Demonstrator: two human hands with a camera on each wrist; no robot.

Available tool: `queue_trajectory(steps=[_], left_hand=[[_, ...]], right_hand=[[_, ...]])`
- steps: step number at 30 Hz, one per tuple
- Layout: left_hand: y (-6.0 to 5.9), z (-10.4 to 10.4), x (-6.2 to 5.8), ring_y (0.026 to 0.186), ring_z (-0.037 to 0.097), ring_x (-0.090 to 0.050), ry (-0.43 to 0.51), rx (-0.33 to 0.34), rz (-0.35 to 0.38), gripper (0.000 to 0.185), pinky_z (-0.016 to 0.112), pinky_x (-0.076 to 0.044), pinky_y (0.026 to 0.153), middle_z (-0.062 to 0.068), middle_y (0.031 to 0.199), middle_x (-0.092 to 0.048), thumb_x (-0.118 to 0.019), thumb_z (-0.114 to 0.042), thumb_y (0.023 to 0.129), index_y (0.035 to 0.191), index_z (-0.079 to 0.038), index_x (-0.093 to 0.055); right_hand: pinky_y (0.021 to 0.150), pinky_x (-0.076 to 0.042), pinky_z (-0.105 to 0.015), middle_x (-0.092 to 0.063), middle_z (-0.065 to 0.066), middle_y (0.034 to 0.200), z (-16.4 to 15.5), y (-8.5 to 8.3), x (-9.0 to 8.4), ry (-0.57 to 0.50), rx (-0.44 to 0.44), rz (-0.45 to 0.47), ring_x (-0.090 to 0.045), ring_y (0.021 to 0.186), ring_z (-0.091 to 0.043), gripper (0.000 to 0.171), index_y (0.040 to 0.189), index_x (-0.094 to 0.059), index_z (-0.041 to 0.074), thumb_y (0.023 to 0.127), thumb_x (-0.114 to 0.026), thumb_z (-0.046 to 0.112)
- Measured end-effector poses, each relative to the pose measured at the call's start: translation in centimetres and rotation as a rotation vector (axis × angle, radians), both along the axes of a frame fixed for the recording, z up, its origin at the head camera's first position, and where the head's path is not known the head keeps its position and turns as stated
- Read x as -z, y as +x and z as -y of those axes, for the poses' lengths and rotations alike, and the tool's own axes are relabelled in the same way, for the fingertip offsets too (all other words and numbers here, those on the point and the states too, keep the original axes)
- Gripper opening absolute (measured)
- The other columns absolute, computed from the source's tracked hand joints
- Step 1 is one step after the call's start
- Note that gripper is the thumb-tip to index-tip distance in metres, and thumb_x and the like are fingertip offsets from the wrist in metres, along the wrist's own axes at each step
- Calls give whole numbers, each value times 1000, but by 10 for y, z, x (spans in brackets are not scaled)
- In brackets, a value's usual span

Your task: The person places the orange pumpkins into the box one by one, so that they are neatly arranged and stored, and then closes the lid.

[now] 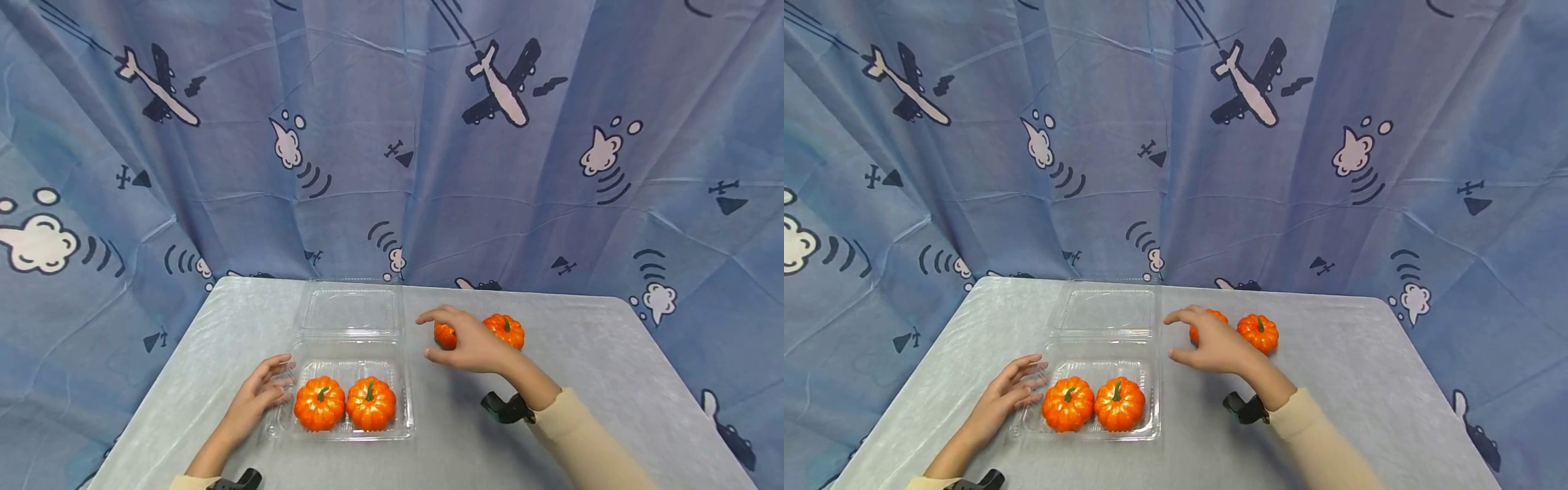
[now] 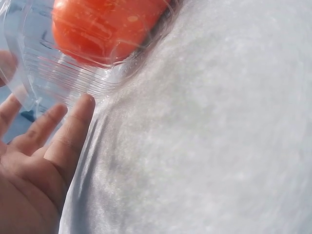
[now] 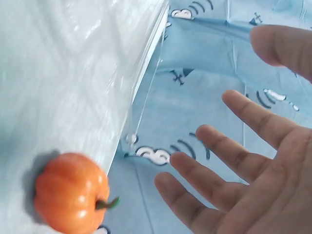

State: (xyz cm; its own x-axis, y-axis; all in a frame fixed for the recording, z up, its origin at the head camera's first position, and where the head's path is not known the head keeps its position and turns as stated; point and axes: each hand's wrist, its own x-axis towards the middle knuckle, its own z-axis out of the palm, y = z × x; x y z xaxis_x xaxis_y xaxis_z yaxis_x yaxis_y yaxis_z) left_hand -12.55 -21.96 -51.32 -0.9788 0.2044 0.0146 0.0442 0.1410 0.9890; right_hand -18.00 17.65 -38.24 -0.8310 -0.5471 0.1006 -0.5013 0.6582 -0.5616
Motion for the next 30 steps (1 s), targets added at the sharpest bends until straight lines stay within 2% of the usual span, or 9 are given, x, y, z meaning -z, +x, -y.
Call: queue_trajectory(steps=[3, 7, 11, 14, 18, 21, 22, 30], left_hand=[[-1, 0, -1, 118, 37, -56, -2, -8, 3, 55, 29, -55, 85, 31, 141, -41, -45, 5, 89, 143, 1, -35], [-1, -1, -1, 118, 38, -55, -1, -12, 7, 54, 30, -55, 85, 31, 140, -42, -46, 5, 89, 142, 0, -36], [1, -3, -3, 119, 41, -54, 2, -7, 12, 54, 31, -56, 85, 31, 140, -42, -46, 4, 89, 142, 2, -36], [1, -3, -3, 119, 42, -54, 1, -11, 12, 54, 31, -56, 85, 32, 140, -42, -46, 5, 89, 142, 2, -35], [1, -2, -3, 121, 44, -52, 3, -18, 19, 55, 31, -55, 85, 30, 141, -42, -45, 5, 88, 142, 0, -36], [1, -2, -2, 121, 46, -51, 6, -13, 13, 56, 31, -55, 85, 31, 140, -42, -45, 5, 88, 143, 0, -36], [0, -1, -1, 121, 47, -51, 7, -10, 11, 56, 31, -55, 85, 31, 140, -42, -45, 5, 88, 143, 1, -36], [-1, 0, 0, 118, 41, -55, 2, -15, 15, 56, 31, -56, 84, 31, 139, -42, -46, 4, 88, 143, 1, -36]], right_hand=[[98, -46, -52, -58, -4, 131, -9, -2, 2, -4, 27, 11, -55, 120, -29, 42, 123, -61, 22, 82, -71, 24], [89, -52, -44, -57, -5, 130, -20, -4, 3, -7, 64, 26, -58, 110, -24, 40, 122, -61, 23, 83, -70, 24], [85, -52, -40, -62, -6, 123, -30, -6, 6, -8, 73, -25, -59, 106, -23, 37, 118, -64, 20, 82, -70, 22], [78, -53, -37, -64, -6, 120, -37, -9, 7, -6, 81, -47, -59, 100, -24, 36, 118, -65, 18, 82, -70, 20], [80, -53, -42, -64, -5, 122, -46, -13, 8, 30, 110, -49, -59, 101, -27, 38, 119, -65, 16, 82, -69, 21], [91, -49, -54, -64, -7, 123, -56, -18, 9, 53, 125, -56, -59, 110, -33, 38, 120, -65, 14, 82, -70, 22], [91, -49, -55, -64, -7, 123, -59, -20, 9, 57, 130, -55, -59, 110, -34, 38, 120, -65, 14, 83, -70, 22], [93, -47, -60, -59, -15, 131, -86, -33, 15, 36, 185, 13, -55, 115, -43, 37, 122, -63, 12, 86, -67, 20]])
